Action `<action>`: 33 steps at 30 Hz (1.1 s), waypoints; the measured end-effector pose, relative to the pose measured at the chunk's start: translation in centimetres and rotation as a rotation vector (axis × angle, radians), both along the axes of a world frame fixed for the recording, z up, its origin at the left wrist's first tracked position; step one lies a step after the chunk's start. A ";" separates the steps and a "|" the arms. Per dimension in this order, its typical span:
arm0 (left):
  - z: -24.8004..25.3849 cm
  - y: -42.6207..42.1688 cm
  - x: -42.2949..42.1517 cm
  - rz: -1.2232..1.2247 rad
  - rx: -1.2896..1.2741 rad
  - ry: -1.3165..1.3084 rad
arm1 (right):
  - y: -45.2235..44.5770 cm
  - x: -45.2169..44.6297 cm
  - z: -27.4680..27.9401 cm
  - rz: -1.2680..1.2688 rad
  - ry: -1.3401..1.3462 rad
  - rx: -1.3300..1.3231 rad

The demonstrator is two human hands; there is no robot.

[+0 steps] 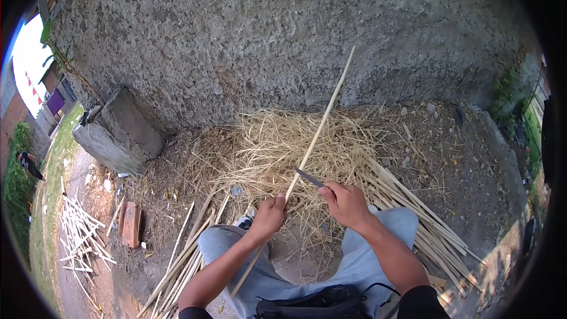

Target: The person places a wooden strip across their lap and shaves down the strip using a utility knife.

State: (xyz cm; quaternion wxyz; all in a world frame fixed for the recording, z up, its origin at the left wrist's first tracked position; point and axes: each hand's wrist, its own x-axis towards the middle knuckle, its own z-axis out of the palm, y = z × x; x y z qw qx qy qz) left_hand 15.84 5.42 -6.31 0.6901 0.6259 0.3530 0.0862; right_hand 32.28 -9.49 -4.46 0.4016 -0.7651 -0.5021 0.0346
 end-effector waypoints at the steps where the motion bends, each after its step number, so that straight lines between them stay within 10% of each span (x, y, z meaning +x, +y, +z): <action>1: -0.1 0.0 0.4 -0.005 -0.017 -0.013 | 0.0 0.0 -0.5 0.019 -0.039 -0.036; 9: 0.7 -0.4 1.1 -0.097 -0.426 -0.006 | 0.8 -0.5 -2.0 -0.034 -0.175 -0.156; 20: -4.2 -1.7 0.0 -0.055 0.172 -0.073 | 0.5 -1.3 -2.1 0.034 -0.303 -0.080; 33: -2.6 -1.5 -0.7 -0.023 0.006 -0.072 | 0.8 -1.4 -3.0 0.082 -0.165 0.007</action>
